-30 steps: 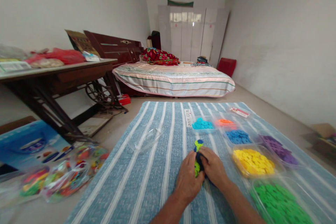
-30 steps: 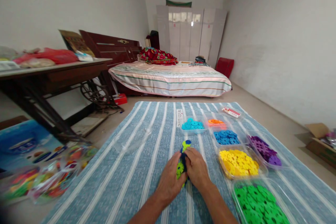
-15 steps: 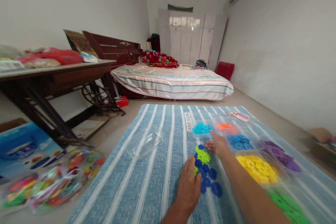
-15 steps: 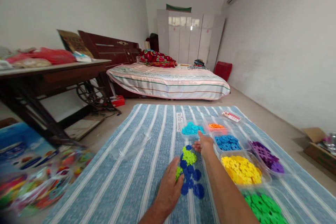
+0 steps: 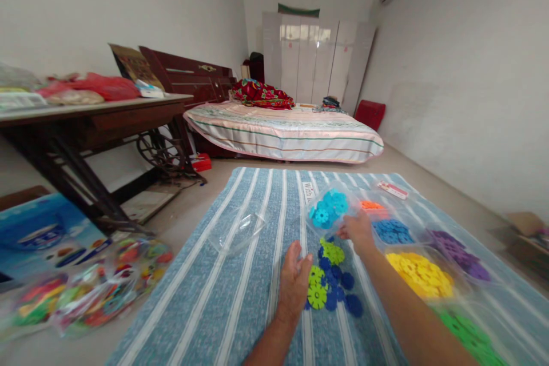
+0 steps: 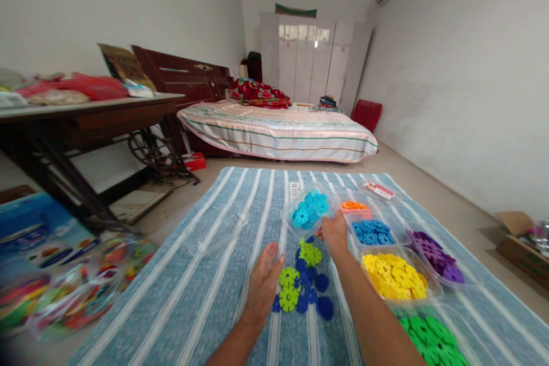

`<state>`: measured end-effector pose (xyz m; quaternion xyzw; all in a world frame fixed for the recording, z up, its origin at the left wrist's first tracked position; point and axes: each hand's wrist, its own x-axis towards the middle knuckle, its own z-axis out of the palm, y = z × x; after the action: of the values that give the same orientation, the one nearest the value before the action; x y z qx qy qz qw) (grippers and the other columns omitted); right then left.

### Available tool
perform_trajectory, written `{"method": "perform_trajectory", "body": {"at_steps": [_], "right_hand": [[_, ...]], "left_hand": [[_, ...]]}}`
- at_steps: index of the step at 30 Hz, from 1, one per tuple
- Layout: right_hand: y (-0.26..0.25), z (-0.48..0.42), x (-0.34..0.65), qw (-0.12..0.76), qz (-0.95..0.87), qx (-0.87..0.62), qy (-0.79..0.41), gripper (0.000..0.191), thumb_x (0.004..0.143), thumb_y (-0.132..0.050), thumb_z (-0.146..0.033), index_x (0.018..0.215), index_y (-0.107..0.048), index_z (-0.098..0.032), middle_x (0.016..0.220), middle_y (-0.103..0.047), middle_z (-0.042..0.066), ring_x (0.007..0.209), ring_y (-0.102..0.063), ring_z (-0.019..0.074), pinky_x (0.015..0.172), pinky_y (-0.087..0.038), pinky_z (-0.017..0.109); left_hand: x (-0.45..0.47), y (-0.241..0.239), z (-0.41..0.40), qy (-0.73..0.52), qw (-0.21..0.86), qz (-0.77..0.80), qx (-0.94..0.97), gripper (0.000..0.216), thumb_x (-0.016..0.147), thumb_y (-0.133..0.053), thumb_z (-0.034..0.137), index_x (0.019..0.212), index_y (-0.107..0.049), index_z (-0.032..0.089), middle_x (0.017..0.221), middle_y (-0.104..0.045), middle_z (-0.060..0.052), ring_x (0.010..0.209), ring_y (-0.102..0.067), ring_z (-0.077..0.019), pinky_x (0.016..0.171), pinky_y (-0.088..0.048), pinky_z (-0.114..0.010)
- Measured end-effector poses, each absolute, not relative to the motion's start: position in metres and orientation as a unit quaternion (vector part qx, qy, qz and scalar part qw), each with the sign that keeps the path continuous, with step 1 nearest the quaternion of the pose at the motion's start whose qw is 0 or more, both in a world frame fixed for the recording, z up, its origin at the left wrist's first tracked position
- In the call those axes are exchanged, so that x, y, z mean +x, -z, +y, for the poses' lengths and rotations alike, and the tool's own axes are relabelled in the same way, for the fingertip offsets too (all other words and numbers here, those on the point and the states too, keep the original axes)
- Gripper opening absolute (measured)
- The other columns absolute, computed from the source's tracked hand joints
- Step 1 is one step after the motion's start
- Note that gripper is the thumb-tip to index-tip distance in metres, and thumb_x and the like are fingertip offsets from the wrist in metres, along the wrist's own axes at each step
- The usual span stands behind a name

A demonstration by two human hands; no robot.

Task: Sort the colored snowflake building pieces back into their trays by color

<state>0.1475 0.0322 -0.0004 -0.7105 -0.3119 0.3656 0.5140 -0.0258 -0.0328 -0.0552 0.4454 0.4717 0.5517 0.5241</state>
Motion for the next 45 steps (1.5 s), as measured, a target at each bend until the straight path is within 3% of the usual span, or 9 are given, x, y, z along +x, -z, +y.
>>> {"method": "perform_trajectory", "body": {"at_steps": [6,13,17,22,29,32,37,41,45], "right_hand": [[0.009,-0.009,0.135,0.539,-0.461,-0.667,-0.229,0.044,0.081,-0.047,-0.033,0.121,-0.049,-0.013,0.066,-0.063,-0.001,0.058,-0.060,0.0162,0.060,-0.047,0.027],[0.014,-0.037,0.126,0.534,-0.548,-0.640,-0.070,0.042,0.086,-0.038,-0.044,0.110,-0.057,-0.015,0.097,-0.066,0.010,0.081,-0.062,0.0207,0.070,-0.047,0.031],[0.004,-0.022,0.132,0.582,-0.469,-0.647,-0.150,0.045,0.079,-0.047,-0.043,0.114,-0.053,-0.015,0.086,-0.067,0.008,0.074,-0.062,0.0211,0.073,-0.047,0.034],[-0.003,0.018,0.136,0.602,-0.364,-0.643,-0.303,0.041,0.083,-0.046,-0.031,0.121,-0.044,-0.014,0.067,-0.062,-0.001,0.053,-0.060,0.0157,0.053,-0.049,0.026],[-0.001,0.058,0.116,0.507,-0.328,-0.666,-0.438,0.027,0.092,-0.050,-0.037,0.103,-0.057,-0.013,0.086,-0.061,0.002,0.067,-0.060,0.0100,0.060,-0.052,0.026],[0.001,0.057,0.110,0.469,-0.356,-0.683,-0.432,0.028,0.092,-0.049,-0.040,0.097,-0.058,-0.014,0.082,-0.062,0.001,0.064,-0.059,0.0094,0.059,-0.051,0.025],[-0.015,0.036,0.130,0.421,-0.452,-0.719,-0.318,0.023,0.086,-0.052,-0.034,0.071,-0.062,-0.020,0.057,-0.058,-0.001,0.054,-0.059,0.0143,0.051,-0.045,0.025],[-0.046,-0.001,0.178,0.372,-0.515,-0.751,-0.180,0.011,0.074,-0.063,-0.030,0.069,-0.064,-0.020,0.067,-0.062,0.002,0.077,-0.061,0.0214,0.067,-0.042,0.029],[-0.059,-0.062,0.246,0.304,-0.505,-0.802,-0.095,0.012,0.074,-0.059,-0.031,0.071,-0.064,-0.019,0.067,-0.062,0.005,0.075,-0.059,0.0219,0.066,-0.038,0.029]], "left_hand": [[-0.028,0.049,-0.031,-0.577,0.554,0.453,0.394,0.069,0.071,-0.067,0.040,0.130,-0.041,0.016,0.142,-0.040,-0.017,0.132,-0.036,-0.0274,0.108,-0.034,-0.040],[-0.031,0.045,-0.032,-0.578,0.523,0.474,0.409,0.057,0.078,-0.062,0.042,0.127,-0.045,0.019,0.139,-0.045,-0.012,0.129,-0.041,-0.0251,0.109,-0.032,-0.039],[-0.033,0.054,-0.029,-0.553,0.488,0.491,0.463,0.055,0.078,-0.060,0.045,0.125,-0.049,0.018,0.135,-0.049,-0.012,0.126,-0.044,-0.0248,0.108,-0.031,-0.039],[-0.033,0.059,-0.029,-0.518,0.431,0.521,0.524,0.063,0.075,-0.062,0.044,0.129,-0.046,0.015,0.134,-0.050,-0.013,0.126,-0.044,-0.0261,0.108,-0.031,-0.039],[-0.036,0.058,-0.025,-0.506,0.416,0.531,0.538,0.058,0.073,-0.063,0.041,0.124,-0.051,0.016,0.130,-0.053,-0.013,0.123,-0.046,-0.0267,0.107,-0.031,-0.040],[-0.037,0.058,-0.021,-0.499,0.418,0.526,0.547,0.057,0.073,-0.063,0.039,0.124,-0.050,0.016,0.129,-0.054,-0.013,0.122,-0.048,-0.0263,0.106,-0.033,-0.041],[-0.037,0.058,-0.020,-0.494,0.408,0.528,0.558,0.054,0.070,-0.064,0.036,0.120,-0.053,0.017,0.125,-0.057,-0.012,0.119,-0.051,-0.0272,0.104,-0.035,-0.043],[-0.037,0.058,-0.019,-0.488,0.404,0.519,0.574,0.053,0.072,-0.063,0.037,0.120,-0.053,0.018,0.123,-0.059,-0.010,0.118,-0.052,-0.0269,0.104,-0.036,-0.042],[-0.036,0.056,-0.020,-0.476,0.395,0.517,0.592,0.051,0.075,-0.059,0.038,0.122,-0.051,0.016,0.125,-0.057,-0.012,0.119,-0.050,-0.0266,0.105,-0.035,-0.043]]}}
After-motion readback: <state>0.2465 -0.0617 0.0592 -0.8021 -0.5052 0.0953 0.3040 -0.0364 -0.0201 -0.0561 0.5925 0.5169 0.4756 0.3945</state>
